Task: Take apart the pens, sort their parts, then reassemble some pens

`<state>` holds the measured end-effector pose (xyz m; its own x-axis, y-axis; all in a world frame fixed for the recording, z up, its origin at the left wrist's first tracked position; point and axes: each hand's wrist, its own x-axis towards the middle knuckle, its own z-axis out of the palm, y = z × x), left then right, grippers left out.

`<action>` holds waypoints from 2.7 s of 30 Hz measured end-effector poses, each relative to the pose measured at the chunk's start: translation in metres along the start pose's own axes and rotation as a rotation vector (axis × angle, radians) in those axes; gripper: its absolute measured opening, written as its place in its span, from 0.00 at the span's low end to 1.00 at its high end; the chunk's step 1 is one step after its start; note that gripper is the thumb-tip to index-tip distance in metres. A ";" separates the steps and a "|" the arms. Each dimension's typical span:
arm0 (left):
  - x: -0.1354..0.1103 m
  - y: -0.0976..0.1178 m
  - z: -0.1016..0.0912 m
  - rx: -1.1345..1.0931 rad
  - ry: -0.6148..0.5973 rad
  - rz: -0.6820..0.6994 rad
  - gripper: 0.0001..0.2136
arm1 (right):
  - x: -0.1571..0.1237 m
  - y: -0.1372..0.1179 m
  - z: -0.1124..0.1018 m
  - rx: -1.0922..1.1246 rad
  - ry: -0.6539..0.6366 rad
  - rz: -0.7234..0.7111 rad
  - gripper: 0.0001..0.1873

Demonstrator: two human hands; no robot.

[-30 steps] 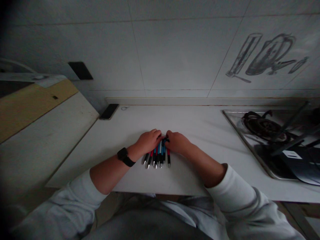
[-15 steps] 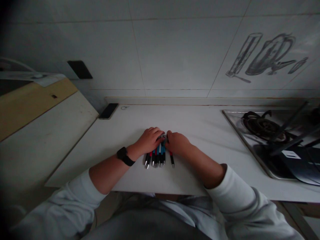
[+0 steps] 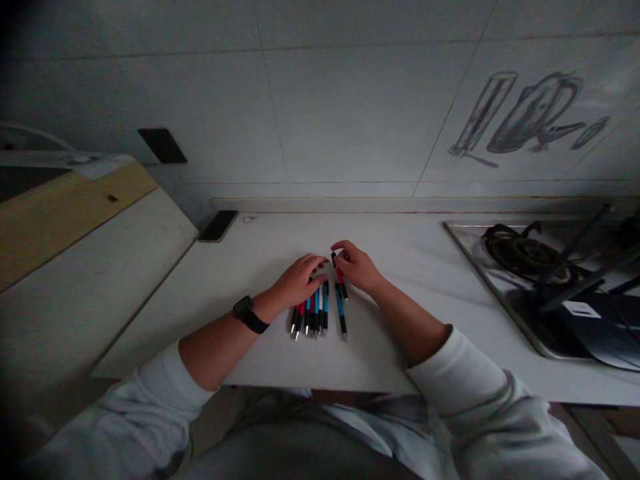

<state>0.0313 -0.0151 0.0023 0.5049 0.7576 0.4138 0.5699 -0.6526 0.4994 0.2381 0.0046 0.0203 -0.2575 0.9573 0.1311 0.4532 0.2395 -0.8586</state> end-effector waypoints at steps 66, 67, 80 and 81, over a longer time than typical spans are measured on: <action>0.009 -0.048 -0.023 -0.036 0.148 -0.178 0.07 | 0.016 0.040 -0.006 -0.124 -0.004 -0.052 0.16; 0.009 -0.048 -0.022 -0.035 0.148 -0.180 0.07 | 0.016 0.040 -0.006 -0.132 -0.005 -0.058 0.15; 0.009 -0.046 -0.022 -0.055 0.136 -0.206 0.06 | 0.015 0.038 -0.005 -0.170 -0.024 -0.043 0.14; 0.009 -0.046 -0.022 -0.053 0.136 -0.206 0.06 | 0.015 0.038 -0.005 -0.185 -0.035 -0.046 0.14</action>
<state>-0.0050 0.0219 -0.0002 0.2878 0.8722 0.3955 0.6153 -0.4849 0.6216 0.2557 0.0287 -0.0083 -0.3092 0.9394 0.1478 0.5888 0.3112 -0.7460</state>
